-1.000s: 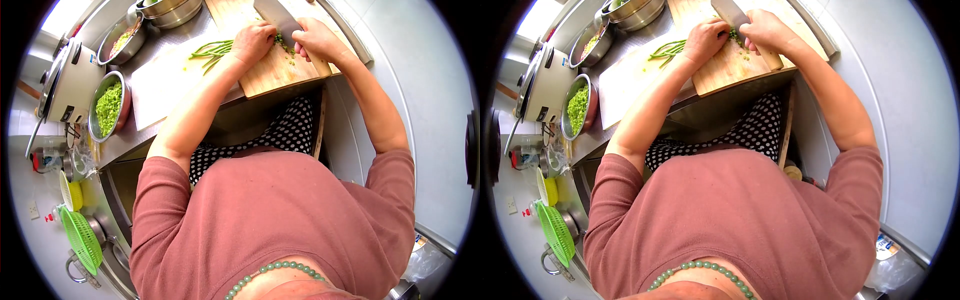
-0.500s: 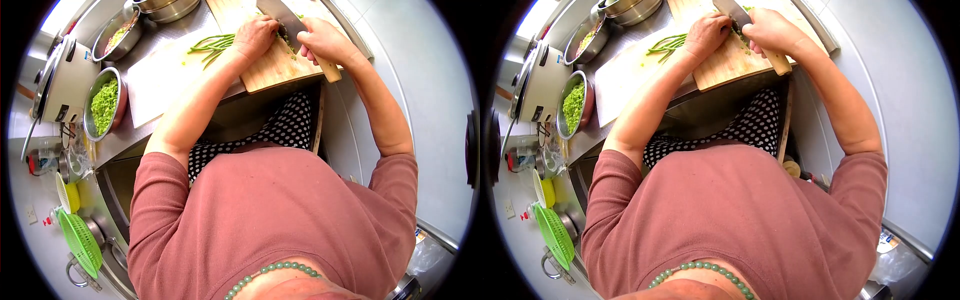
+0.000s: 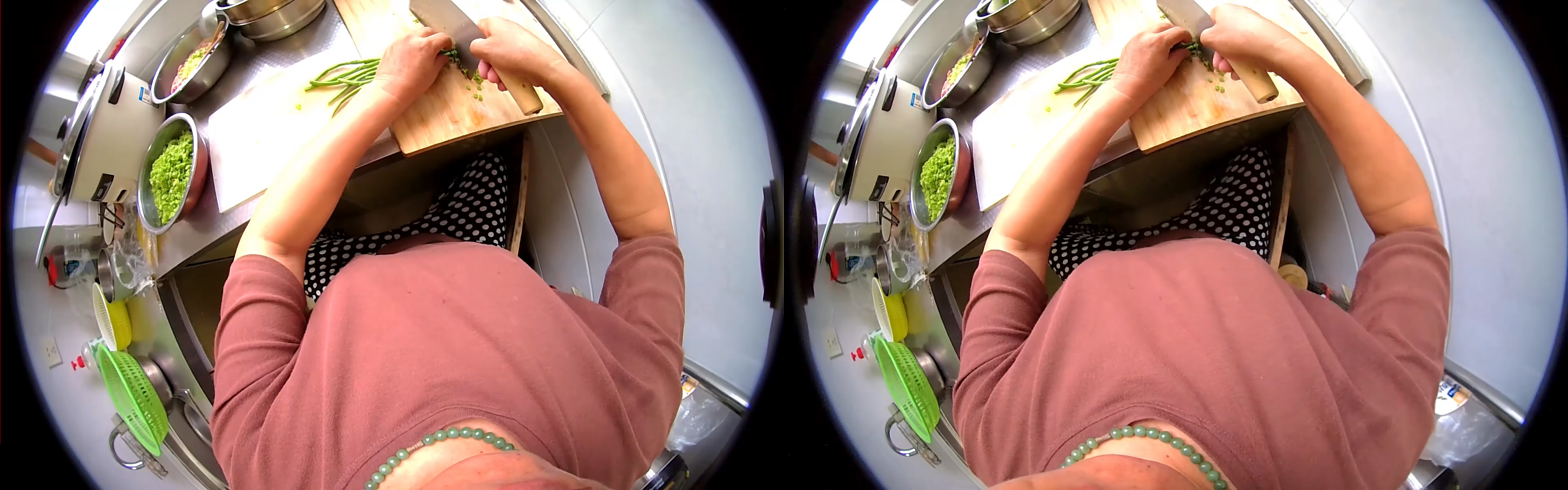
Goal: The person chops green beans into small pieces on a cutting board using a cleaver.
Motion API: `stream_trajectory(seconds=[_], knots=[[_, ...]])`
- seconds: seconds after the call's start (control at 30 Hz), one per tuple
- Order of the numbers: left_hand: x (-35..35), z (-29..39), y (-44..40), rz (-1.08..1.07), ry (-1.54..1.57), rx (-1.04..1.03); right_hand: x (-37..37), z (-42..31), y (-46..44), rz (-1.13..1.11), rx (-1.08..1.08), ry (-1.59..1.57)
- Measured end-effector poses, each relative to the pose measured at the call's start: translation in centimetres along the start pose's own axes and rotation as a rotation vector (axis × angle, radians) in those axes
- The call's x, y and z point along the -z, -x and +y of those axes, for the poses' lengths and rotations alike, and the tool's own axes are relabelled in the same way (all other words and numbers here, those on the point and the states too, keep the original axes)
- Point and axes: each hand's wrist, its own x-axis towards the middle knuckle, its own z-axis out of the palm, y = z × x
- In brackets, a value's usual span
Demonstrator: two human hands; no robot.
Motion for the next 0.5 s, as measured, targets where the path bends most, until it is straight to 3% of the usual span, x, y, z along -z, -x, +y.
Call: stream_trajectory(seconds=[0.5], knots=[[-0.8,-0.1,-0.3,0.015,-0.044,-0.063,-1.0,1.3,4.0,0.083,0.097,-0.065]])
